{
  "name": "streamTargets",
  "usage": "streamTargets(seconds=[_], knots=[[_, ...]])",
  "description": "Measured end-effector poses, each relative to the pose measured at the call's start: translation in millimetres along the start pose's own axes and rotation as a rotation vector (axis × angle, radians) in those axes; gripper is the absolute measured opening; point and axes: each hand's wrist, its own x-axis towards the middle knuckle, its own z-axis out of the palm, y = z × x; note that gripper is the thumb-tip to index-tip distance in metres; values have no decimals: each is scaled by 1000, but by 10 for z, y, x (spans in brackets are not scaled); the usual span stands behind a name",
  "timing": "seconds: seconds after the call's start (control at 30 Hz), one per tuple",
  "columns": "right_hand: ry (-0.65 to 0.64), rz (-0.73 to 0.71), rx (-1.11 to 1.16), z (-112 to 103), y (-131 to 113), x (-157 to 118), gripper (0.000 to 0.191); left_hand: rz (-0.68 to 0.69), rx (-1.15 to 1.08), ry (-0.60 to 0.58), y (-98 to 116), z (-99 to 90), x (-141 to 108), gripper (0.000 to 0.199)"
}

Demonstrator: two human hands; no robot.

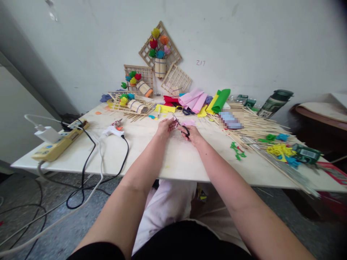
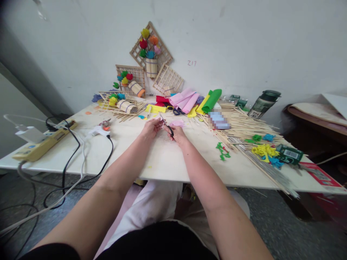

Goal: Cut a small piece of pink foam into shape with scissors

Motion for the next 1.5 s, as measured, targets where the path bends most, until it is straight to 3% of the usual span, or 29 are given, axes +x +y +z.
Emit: streamTargets(seconds=[0.67,1.27,1.5], knots=[[-1,34,-23,11,-56,-57,29,16,35,39,-7,-14,22,7],[4,70,16,4,-98,-78,32,30,62,-9,-8,-1,-11,16],[2,49,36,-3,-61,-48,23,29,57,-3,10,5,-27,13]])
